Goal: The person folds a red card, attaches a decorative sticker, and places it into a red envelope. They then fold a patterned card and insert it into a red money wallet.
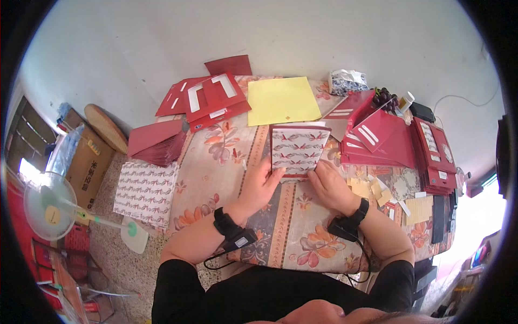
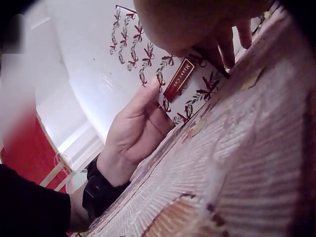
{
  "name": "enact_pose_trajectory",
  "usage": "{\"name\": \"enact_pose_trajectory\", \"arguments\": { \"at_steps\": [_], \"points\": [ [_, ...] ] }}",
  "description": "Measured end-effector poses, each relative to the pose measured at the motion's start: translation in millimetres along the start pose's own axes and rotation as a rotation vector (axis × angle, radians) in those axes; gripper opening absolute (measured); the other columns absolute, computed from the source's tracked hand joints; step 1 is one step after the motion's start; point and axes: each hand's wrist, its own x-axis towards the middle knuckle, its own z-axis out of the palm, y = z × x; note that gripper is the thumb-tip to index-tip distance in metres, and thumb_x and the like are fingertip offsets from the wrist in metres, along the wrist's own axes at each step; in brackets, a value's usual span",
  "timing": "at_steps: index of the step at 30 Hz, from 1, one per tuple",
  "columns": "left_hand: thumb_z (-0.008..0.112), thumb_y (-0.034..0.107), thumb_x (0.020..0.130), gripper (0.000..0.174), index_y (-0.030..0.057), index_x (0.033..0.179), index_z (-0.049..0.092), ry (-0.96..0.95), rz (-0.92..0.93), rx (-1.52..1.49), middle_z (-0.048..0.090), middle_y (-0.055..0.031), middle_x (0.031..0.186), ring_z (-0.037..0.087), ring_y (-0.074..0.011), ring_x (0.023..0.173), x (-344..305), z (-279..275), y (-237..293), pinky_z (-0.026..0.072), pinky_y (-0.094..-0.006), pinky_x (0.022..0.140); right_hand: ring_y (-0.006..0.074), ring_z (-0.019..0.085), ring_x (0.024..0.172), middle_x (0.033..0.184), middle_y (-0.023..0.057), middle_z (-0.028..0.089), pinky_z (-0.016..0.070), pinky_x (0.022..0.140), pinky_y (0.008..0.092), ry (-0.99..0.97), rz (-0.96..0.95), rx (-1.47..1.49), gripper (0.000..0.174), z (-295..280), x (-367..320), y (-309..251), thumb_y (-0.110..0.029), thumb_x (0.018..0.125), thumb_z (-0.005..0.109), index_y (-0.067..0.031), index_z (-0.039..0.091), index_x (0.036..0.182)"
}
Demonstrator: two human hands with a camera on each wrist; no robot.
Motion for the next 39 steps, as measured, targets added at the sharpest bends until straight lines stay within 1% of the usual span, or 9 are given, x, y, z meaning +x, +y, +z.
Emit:
{"name": "enact_pose_trajectory", "arguments": {
  "at_steps": [8, 10, 13, 20, 23, 25, 28, 34, 39],
  "points": [
    [0.048, 0.013, 0.092, 0.025, -0.0025, 0.112, 0.048, -0.025, -0.032, 0.017, 0.058, -0.0057, 0.105, 0.053, -0.0103, 0.094, 2, -4, 1, 0.0415, -0.0254, 0.083, 0.037, 0.05, 0.092, 0.093, 0.0194, 0.054, 0.0308, 0.096, 0.0482, -0.02, -0.024, 0.01, 0.019, 0, 4, 5, -0.01, 0.088, 0.043, 0.0009, 0.048, 0.102],
    [0.046, 0.011, 0.092, 0.022, -0.0013, 0.11, 0.049, 0.033, 0.115, 0.054, 0.058, -0.0053, 0.096, 0.052, -0.0085, 0.086, 1, 1, 6, 0.0429, -0.0246, 0.077, 0.0376, 0.051, 0.093, 0.094, 0.0193, 0.054, 0.0289, 0.097, 0.0506, 0.107, -0.113, -0.037, 0.021, 0, 5, 5, -0.012, 0.089, 0.042, -0.0003, 0.048, 0.105],
    [0.046, 0.013, 0.093, 0.022, -0.0011, 0.109, 0.05, -0.016, -0.083, 0.208, 0.058, -0.0045, 0.092, 0.051, -0.0086, 0.081, 1, -5, 4, 0.0426, -0.0251, 0.073, 0.0376, 0.051, 0.095, 0.096, 0.0192, 0.055, 0.0273, 0.1, 0.0516, -0.048, 0.02, -0.066, 0.022, 1, 1, 8, -0.012, 0.09, 0.04, -0.0011, 0.048, 0.107],
    [0.045, 0.015, 0.093, 0.023, -0.0019, 0.108, 0.05, 0.018, 0.025, 0.104, 0.059, -0.0039, 0.091, 0.05, -0.0083, 0.08, 3, -4, -12, 0.0424, -0.0251, 0.072, 0.0382, 0.05, 0.099, 0.102, 0.0198, 0.055, 0.0255, 0.101, 0.0529, -0.045, -0.022, -0.044, 0.027, 1, 0, 10, -0.014, 0.091, 0.039, -0.0007, 0.047, 0.113],
    [0.044, 0.013, 0.094, 0.025, -0.0008, 0.114, 0.047, 0.025, -0.051, -0.096, 0.057, -0.0051, 0.103, 0.053, -0.01, 0.091, 5, -6, -5, 0.0441, -0.0265, 0.079, 0.0319, 0.054, 0.099, 0.105, 0.0169, 0.056, 0.032, 0.098, 0.0451, -0.033, 0.072, 0.115, 0.03, 1, 1, 6, -0.015, 0.092, 0.04, 0.0006, 0.046, 0.118],
    [0.042, 0.012, 0.094, 0.029, 0.0008, 0.121, 0.042, 0.063, -0.236, -0.548, 0.052, -0.0071, 0.116, 0.053, -0.0142, 0.103, 7, -9, -5, 0.045, -0.0299, 0.087, 0.0217, 0.054, 0.098, 0.106, 0.0124, 0.057, 0.0376, 0.093, 0.0341, 0.091, 0.206, 0.749, 0.032, 14, -2, 14, -0.016, 0.094, 0.041, 0.0027, 0.045, 0.119],
    [0.042, 0.012, 0.093, 0.027, 0.0011, 0.119, 0.041, 0.089, -0.312, -0.618, 0.051, -0.0107, 0.118, 0.054, -0.0191, 0.105, 8, -11, -3, 0.0475, -0.0357, 0.088, 0.0145, 0.051, 0.101, 0.106, 0.01, 0.057, 0.0393, 0.088, 0.0265, 0.098, 0.274, 0.853, 0.032, 14, -5, 20, -0.017, 0.094, 0.043, 0.0042, 0.045, 0.118],
    [0.044, 0.012, 0.093, 0.025, -0.0008, 0.115, 0.044, 0.104, -0.334, -0.66, 0.053, -0.0119, 0.115, 0.056, -0.0207, 0.103, 7, -12, -1, 0.0487, -0.0376, 0.086, 0.012, 0.059, 0.089, 0.1, 0.0104, 0.06, 0.0467, 0.075, 0.0252, -0.072, 0.426, 1.156, 0.031, 8, -3, 7, -0.018, 0.093, 0.047, 0.0009, 0.044, 0.117],
    [0.042, 0.011, 0.093, 0.031, 0.0026, 0.123, 0.039, 0.08, -0.301, -0.739, 0.051, -0.0102, 0.119, 0.054, -0.0211, 0.106, 2, -3, 9, 0.0476, -0.0391, 0.088, 0.0165, 0.064, 0.079, 0.093, 0.0112, 0.063, 0.0488, 0.068, 0.0246, -0.178, 0.59, 1.133, 0.026, -1, 3, -12, -0.015, 0.092, 0.049, -0.0004, 0.044, 0.113]
  ]
}}
